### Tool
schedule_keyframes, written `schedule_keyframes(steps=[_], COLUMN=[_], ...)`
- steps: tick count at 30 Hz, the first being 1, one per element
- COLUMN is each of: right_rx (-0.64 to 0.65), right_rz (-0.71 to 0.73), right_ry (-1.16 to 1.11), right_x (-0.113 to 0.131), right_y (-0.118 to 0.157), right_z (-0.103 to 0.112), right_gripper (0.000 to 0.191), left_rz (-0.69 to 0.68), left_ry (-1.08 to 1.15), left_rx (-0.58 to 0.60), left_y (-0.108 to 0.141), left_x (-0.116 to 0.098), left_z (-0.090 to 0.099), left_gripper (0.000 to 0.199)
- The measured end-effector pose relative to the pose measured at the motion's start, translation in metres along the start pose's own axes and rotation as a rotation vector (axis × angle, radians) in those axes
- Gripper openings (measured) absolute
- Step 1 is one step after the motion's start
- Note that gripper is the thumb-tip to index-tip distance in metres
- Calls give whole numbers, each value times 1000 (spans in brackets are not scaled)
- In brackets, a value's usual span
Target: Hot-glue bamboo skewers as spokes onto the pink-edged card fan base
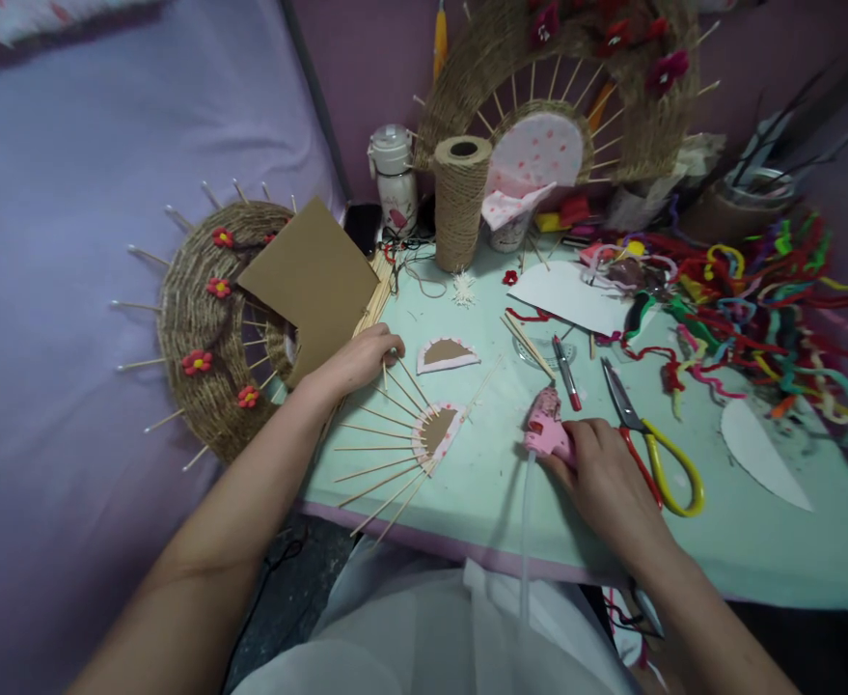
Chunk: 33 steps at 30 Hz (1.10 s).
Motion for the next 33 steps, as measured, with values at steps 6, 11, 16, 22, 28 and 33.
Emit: schedule_keyframes(steps=[6, 11, 16, 22, 28, 33], right_rx=[20, 16, -58, 196, 276, 287], right_rz=[-102, -102, -21, 332, 469, 486], right_ry=[66, 116, 191, 18, -3, -9], right_x=[0, 5, 17, 63, 82, 84], right_y=[-5, -1, -13, -76, -103, -99], right_z=[-3, 0, 27, 14, -12, -13], right_gripper=[28, 34, 41, 26, 17, 14], left_rz=[-8, -22, -68, -106, -132, -159], left_ry=[20, 25, 51, 61, 34, 18], left_rx=[6, -6, -49, -42, 1, -12], left_y=[-4, -6, -8, -12, -16, -14], left_x=[0, 6, 9, 8, 5, 0], left_z=[-2, -6, -6, -7, -8, -4], left_gripper=[28, 24, 24, 23, 23, 24])
Point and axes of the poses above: each hand's wrist, its own y-axis away from the middle knuckle, its own z-axis out of the back of the hand, x = y × z, the point moved 6 cm from there along -y, towards the middle knuckle, and after that the axes turned 1 degree about -y, right-handed, at the moved point
